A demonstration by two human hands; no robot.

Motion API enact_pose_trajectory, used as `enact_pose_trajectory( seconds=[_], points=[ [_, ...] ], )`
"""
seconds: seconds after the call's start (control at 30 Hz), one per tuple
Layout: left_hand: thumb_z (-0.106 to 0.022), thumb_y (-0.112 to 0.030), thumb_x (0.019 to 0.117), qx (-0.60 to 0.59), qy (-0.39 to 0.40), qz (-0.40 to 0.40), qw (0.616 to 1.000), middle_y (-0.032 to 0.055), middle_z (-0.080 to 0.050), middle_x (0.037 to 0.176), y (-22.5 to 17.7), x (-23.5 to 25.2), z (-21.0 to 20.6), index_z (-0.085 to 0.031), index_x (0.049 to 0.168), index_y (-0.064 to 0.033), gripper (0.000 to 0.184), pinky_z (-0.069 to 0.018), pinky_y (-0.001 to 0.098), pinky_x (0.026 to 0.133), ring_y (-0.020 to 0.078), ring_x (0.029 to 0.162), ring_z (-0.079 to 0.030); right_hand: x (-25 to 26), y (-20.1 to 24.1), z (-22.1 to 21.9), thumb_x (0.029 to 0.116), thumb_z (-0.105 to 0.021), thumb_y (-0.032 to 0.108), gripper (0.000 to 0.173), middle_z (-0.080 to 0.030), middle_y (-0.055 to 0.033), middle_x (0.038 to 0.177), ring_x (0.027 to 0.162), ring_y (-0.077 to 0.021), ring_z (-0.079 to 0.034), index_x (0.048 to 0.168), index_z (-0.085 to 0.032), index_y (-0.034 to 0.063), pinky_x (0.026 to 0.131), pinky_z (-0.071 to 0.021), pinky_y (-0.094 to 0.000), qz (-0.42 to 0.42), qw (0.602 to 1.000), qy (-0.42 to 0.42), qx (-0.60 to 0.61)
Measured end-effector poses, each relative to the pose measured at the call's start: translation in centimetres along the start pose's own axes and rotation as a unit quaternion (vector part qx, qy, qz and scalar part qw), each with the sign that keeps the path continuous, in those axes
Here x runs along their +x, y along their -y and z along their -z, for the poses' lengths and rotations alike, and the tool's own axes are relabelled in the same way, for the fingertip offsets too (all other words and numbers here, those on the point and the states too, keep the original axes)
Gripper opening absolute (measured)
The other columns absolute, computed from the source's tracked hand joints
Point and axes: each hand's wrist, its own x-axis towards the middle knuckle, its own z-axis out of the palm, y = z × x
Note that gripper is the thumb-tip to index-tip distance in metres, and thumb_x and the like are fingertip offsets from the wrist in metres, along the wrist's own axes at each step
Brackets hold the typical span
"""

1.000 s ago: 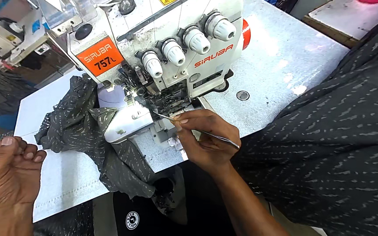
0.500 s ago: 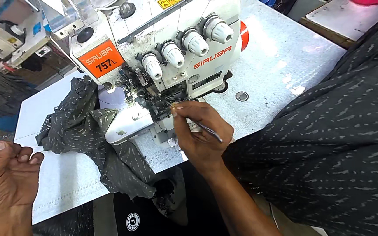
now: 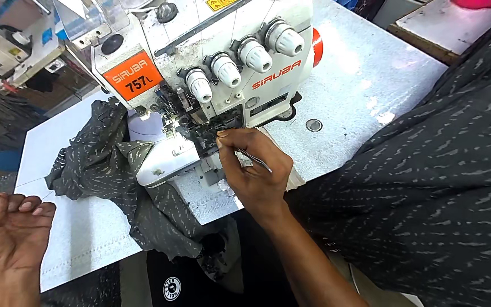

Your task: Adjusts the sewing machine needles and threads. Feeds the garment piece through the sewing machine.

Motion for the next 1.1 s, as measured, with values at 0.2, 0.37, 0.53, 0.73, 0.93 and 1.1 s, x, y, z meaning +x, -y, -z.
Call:
enact_pose_trajectory(
  seconds=[0.2, 0.37, 0.53, 0.73, 0.93, 1.1],
  points=[
    [-0.029, -0.03, 0.1132, -0.052, -0.006, 0.008, 0.999, -0.0089, -0.055, 0.065, -0.2, 0.5, 0.4, -0.058, 0.083, -0.0193, 0.043, -0.0516, 0.0166, 0.058, 0.0021, 0.056, -0.056, 0.0, 0.3, 0.3, 0.0855, -0.072, -0.005, 0.008, -0.074, -0.0117, 0.098, 0.093, -0.0153, -0.073, 0.093, -0.073, -0.0032, 0.08, -0.0632, -0.0257, 0.001, 1.0, -0.008, 0.026],
    [-0.027, -0.031, 0.1132, -0.062, -0.014, 0.01, 0.998, -0.0085, -0.057, 0.066, -0.2, 0.4, 0.7, -0.058, 0.083, -0.0196, 0.044, -0.0519, 0.0163, 0.059, 0.0022, 0.058, -0.058, -0.1, 0.2, 0.3, 0.0842, -0.074, -0.004, 0.008, -0.074, -0.012, 0.097, 0.094, -0.017, -0.073, 0.092, -0.071, -0.0028, 0.081, -0.0636, -0.0279, 0.013, 0.999, -0.03, 0.043],
    [-0.026, -0.033, 0.1132, -0.097, -0.003, 0.023, 0.995, -0.0058, -0.063, 0.071, -0.1, 0.3, 0.5, -0.062, 0.085, -0.0175, 0.048, -0.0562, 0.0193, 0.065, 0.0051, 0.065, -0.064, 0.0, 0.2, 0.2, 0.0865, -0.075, -0.005, 0.009, -0.075, -0.0145, 0.102, 0.099, -0.019, -0.074, 0.095, -0.073, -0.0039, 0.086, -0.0638, -0.0297, 0.034, 0.998, 0.014, 0.045],
    [-0.024, -0.031, 0.1137, -0.082, 0.053, -0.011, 0.995, -0.0026, -0.069, 0.082, -0.4, -0.2, -0.3, -0.064, 0.091, -0.0151, 0.049, -0.0601, 0.0244, 0.075, 0.0083, 0.077, -0.07, 0.2, 0.2, 0.1, 0.0874, -0.073, -0.006, 0.008, -0.075, -0.0146, 0.102, 0.101, -0.0196, -0.075, 0.095, -0.074, -0.0036, 0.09, -0.0626, -0.0295, 0.041, 0.997, 0.05, 0.046],
    [-0.023, -0.033, 0.1137, -0.019, 0.049, -0.019, 0.998, -0.0021, -0.074, 0.098, -0.7, -0.6, -0.8, -0.065, 0.106, -0.0171, 0.046, -0.0598, 0.0262, 0.081, 0.0086, 0.09, -0.072, 0.4, 0.3, 0.0, 0.0877, -0.072, -0.007, 0.008, -0.076, -0.0146, 0.103, 0.103, -0.0206, -0.074, 0.094, -0.075, -0.0032, 0.09, -0.0627, -0.0303, 0.038, 0.997, 0.048, 0.042],
    [-0.025, -0.033, 0.1138, -0.013, 0.023, -0.017, 0.999, -0.0019, -0.075, 0.096, -0.6, -0.9, -1.1, -0.065, 0.103, -0.0175, 0.045, -0.0599, 0.0268, 0.081, 0.0091, 0.089, -0.073, 0.1, 0.3, -0.1, 0.0872, -0.071, -0.008, 0.007, -0.075, -0.0163, 0.104, 0.103, -0.0226, -0.074, 0.092, -0.074, -0.0032, 0.091, -0.0623, -0.0316, 0.046, 0.998, 0.023, 0.031]
  ],
)
